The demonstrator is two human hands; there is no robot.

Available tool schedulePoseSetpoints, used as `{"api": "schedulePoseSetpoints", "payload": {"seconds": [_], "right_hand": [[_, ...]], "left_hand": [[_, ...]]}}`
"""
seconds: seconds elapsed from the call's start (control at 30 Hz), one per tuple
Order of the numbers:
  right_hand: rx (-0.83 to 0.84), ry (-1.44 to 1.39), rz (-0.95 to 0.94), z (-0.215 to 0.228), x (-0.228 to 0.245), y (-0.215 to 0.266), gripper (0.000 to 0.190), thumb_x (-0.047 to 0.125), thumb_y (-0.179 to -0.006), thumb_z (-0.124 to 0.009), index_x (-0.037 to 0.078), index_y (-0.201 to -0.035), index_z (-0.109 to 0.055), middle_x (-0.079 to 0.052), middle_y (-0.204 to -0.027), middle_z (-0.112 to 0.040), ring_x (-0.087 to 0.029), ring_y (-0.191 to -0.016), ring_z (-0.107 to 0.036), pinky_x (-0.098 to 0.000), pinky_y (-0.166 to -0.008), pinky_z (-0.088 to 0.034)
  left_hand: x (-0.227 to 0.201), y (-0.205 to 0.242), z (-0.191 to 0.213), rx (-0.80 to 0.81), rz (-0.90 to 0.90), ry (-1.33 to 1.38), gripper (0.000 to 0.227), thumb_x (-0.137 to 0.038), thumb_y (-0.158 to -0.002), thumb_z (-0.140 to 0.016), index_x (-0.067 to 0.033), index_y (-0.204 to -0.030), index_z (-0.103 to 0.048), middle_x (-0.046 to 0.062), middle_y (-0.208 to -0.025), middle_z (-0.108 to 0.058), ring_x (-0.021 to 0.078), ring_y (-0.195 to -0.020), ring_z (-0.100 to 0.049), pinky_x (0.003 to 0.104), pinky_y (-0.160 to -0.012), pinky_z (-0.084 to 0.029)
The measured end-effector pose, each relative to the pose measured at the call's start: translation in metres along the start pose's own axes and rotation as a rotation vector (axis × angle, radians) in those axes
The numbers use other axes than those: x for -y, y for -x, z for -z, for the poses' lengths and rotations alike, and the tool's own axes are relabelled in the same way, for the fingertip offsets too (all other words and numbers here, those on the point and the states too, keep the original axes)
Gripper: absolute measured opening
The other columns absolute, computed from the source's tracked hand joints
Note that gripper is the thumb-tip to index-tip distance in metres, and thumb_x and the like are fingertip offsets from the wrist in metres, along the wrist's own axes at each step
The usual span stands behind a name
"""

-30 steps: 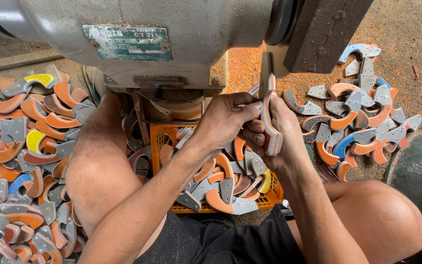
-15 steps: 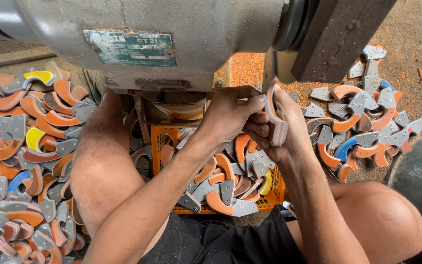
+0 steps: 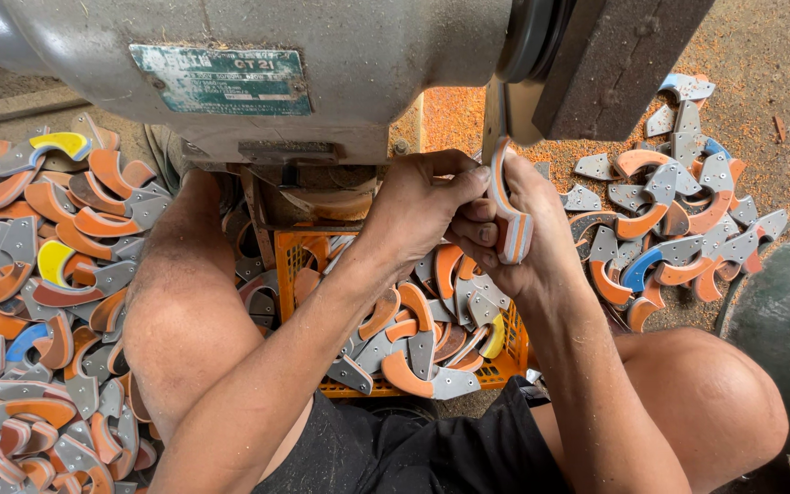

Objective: The person sits on the floor and uses a bench grinder to smooth the edges of multiple climbing holds. They pick up each hold from a crate, press it against the spinning wheel, and place it back down, repeating the process for several items.

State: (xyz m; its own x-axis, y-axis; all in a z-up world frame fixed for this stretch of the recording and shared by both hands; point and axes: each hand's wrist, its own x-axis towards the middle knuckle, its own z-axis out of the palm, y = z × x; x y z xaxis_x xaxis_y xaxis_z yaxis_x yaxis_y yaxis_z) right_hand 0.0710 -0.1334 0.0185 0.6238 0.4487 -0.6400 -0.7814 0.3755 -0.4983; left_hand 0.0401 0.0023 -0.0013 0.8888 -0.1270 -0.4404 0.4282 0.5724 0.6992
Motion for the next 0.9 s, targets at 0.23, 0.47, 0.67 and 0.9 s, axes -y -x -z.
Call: {"api": "schedulePoseSetpoints", "payload": {"seconds": [0.23, 0.47, 0.67, 0.9], "right_hand": [[-0.006, 0.012, 0.014, 0.001, 0.001, -0.003, 0.045, 0.042, -0.109, -0.040, 0.011, -0.078, -0.053, 0.002, -0.057, -0.051, -0.007, -0.038, -0.048, -0.0219, -0.029, -0.033], [-0.061, -0.019, -0.049, 0.013, -0.017, -0.015, 0.035, 0.043, -0.106, -0.043, 0.015, -0.090, -0.056, 0.003, -0.057, -0.051, -0.006, -0.040, -0.047, -0.0197, -0.032, -0.037], [-0.276, 0.503, 0.253, 0.037, -0.062, 0.009, 0.021, 0.025, -0.094, -0.058, 0.006, -0.100, -0.050, 0.002, -0.071, -0.057, -0.008, -0.058, -0.052, -0.0247, -0.048, -0.047], [-0.181, 0.778, 0.311, 0.059, -0.094, 0.030, 0.019, 0.011, -0.090, -0.059, 0.002, -0.073, -0.058, 0.000, -0.059, -0.054, -0.008, -0.048, -0.047, -0.0258, -0.041, -0.034]], "left_hand": [[-0.003, 0.000, -0.001, -0.014, 0.016, -0.025, 0.018, -0.012, -0.099, -0.063, 0.0047, -0.094, -0.064, 0.011, -0.073, -0.070, 0.0201, -0.057, -0.072, 0.038, -0.050, -0.066], [0.016, -0.004, 0.010, -0.072, 0.059, -0.174, 0.020, -0.017, -0.101, -0.061, 0.0011, -0.101, -0.070, 0.004, -0.075, -0.067, 0.0123, -0.062, -0.065, 0.028, -0.057, -0.059], [0.033, 0.002, 0.020, -0.045, -0.080, -0.534, 0.038, -0.022, -0.099, -0.069, 0.0017, -0.126, -0.057, 0.007, -0.106, -0.069, 0.0123, -0.094, -0.067, 0.027, -0.083, -0.055], [0.037, 0.032, 0.008, 0.149, -0.162, -0.405, 0.051, -0.009, -0.087, -0.076, 0.0023, -0.133, -0.056, 0.009, -0.118, -0.070, 0.0154, -0.107, -0.068, 0.031, -0.095, -0.058]]}}
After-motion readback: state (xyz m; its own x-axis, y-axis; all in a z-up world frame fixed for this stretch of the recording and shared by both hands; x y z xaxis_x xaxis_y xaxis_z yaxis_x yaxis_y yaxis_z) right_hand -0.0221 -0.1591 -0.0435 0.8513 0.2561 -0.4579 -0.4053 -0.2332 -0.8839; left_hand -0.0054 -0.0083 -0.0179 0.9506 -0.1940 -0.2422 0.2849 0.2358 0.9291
